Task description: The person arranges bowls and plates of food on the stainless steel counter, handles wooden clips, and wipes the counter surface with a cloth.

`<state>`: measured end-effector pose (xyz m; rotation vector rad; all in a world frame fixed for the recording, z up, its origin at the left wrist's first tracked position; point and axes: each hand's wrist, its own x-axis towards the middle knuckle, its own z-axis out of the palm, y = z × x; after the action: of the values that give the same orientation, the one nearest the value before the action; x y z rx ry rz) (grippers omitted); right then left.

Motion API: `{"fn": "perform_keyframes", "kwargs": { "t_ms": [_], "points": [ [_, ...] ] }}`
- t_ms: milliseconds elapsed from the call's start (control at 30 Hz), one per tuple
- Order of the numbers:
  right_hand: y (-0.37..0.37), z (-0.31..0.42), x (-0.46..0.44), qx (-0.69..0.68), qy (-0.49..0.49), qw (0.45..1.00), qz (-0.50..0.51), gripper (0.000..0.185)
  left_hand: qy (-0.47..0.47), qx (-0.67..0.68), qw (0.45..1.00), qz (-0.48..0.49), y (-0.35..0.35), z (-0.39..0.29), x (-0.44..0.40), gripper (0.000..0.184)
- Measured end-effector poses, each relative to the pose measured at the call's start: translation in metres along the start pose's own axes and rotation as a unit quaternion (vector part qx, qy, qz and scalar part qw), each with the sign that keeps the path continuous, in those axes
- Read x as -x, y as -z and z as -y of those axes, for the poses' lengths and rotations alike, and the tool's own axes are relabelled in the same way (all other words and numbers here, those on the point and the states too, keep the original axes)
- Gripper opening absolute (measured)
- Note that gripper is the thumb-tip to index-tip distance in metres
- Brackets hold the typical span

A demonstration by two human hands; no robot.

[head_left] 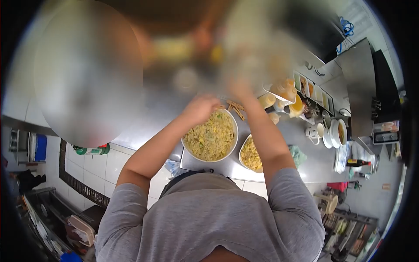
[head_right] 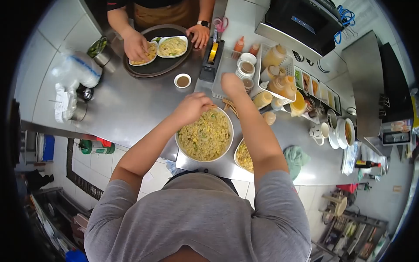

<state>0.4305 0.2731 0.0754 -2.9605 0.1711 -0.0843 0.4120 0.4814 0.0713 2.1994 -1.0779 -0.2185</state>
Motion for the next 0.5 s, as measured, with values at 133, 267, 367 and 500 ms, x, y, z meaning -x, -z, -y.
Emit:
{"fn": "perform_keyframes", "kwargs": {
  "t_ms": [133, 267, 367, 500],
  "points": [
    [0.058, -0.001, 0.048, -0.251, -0.099, 0.962, -0.033, 0.02, -0.067, 0.01, 0.998, -0.005, -0.033, -0.016, -0.027, 0.028],
    [0.062, -0.015, 0.091, -0.246, -0.114, 0.959, -0.084, 0.018, -0.088, 0.078, 0.992, -0.039, -0.007, -0.019, -0.01, 0.036],
    [0.094, 0.018, 0.11, -0.304, -0.201, 0.931, -0.018, 0.018, -0.001, 0.084, 0.996, -0.036, 0.006, 0.016, 0.021, 0.035],
    [0.079, -0.013, 0.123, -0.604, -0.248, 0.755, 0.06, 0.021, 0.067, 0.092, 0.993, -0.02, 0.027, 0.044, 0.067, 0.034]
  ]
}}
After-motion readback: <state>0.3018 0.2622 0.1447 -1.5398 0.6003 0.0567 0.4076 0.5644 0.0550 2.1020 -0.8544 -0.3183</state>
